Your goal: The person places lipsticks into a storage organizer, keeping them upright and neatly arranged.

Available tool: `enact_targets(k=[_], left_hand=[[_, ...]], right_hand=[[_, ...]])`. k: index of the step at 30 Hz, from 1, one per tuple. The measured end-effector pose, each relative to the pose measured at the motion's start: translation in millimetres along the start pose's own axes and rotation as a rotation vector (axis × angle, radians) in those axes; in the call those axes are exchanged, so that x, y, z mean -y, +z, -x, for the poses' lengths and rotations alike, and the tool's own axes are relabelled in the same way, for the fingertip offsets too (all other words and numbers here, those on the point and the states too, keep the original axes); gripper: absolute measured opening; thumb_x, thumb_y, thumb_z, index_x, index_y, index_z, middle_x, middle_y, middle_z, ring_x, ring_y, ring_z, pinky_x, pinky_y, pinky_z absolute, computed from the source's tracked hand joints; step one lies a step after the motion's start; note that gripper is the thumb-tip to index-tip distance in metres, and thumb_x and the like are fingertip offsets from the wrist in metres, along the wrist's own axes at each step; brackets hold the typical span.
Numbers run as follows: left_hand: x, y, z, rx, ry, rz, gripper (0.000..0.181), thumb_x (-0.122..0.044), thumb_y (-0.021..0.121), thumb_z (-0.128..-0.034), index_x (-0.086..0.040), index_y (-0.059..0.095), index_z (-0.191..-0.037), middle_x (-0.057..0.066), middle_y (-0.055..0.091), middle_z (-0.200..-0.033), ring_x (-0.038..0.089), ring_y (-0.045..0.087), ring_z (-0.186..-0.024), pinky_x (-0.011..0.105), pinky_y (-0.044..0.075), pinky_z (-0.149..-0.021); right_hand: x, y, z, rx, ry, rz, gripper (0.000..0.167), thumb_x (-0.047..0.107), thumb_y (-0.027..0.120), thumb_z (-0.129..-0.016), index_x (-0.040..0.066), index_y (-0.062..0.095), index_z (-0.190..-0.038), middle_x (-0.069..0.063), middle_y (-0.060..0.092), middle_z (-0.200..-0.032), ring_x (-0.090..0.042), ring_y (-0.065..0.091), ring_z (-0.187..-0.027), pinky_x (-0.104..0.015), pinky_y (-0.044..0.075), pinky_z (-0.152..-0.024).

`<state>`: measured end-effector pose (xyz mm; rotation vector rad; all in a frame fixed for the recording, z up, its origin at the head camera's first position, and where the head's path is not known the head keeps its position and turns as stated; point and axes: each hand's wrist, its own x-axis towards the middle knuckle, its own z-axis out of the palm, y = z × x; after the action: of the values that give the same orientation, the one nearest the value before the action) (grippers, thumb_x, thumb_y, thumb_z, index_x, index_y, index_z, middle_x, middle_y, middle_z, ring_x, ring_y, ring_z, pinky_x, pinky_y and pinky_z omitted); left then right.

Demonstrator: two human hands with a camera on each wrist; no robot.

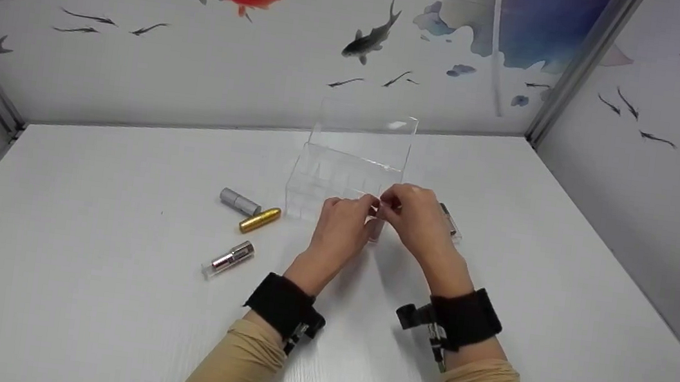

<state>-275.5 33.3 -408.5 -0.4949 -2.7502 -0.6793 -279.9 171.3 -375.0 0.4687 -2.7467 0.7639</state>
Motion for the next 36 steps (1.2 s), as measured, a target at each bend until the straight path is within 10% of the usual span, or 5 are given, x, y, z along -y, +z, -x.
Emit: enact_targets(k=[12,24,36], left_hand=[[-4.6,-7.2,0.5,0.036,-0.010,0.023,0.026,-0.024,0.064,-0.0983,-0.015,0.062,-0.123,-0.001,0.076,-0.110,0.018,0.070,-0.105,0.043,0.048,-0.103],[-10.0,-9.8,3.8,-0.222,0.119,0.072,0.021,-0.021,0.059,-0.1009,-0.013,0.066,-0.119,0.004,0.074,-0.111,0.020,0.071,-0.098,0.040,0.056,-0.084],[-33.6,-9.4,11.2,-0.249,0.277,0.012,0.019,-0.009,0.068,-0.0910,-0.016,0.068,-0.109,-0.003,0.073,-0.107,0.015,0.069,-0.103,0.033,0.054,-0.090]], right_hand=[[-3.8,-10.0,-0.5,0.062,-0.026,-0.050,0.015,0.010,0.068,-0.093,0.002,0.072,-0.106,-0.014,0.075,-0.103,-0.028,0.073,-0.095,-0.041,0.060,-0.084],[-22.7,-35.2,7.6,0.155,0.002,-0.041,0.026,0.007,0.070,-0.091,0.000,0.068,-0.117,-0.019,0.073,-0.109,-0.033,0.073,-0.097,-0.046,0.059,-0.083],[-54.5,-36.8,15.5,0.377,0.161,0.076,0.038,0.015,0.073,-0.089,-0.005,0.063,-0.120,-0.023,0.072,-0.108,-0.036,0.068,-0.100,-0.049,0.055,-0.085]])
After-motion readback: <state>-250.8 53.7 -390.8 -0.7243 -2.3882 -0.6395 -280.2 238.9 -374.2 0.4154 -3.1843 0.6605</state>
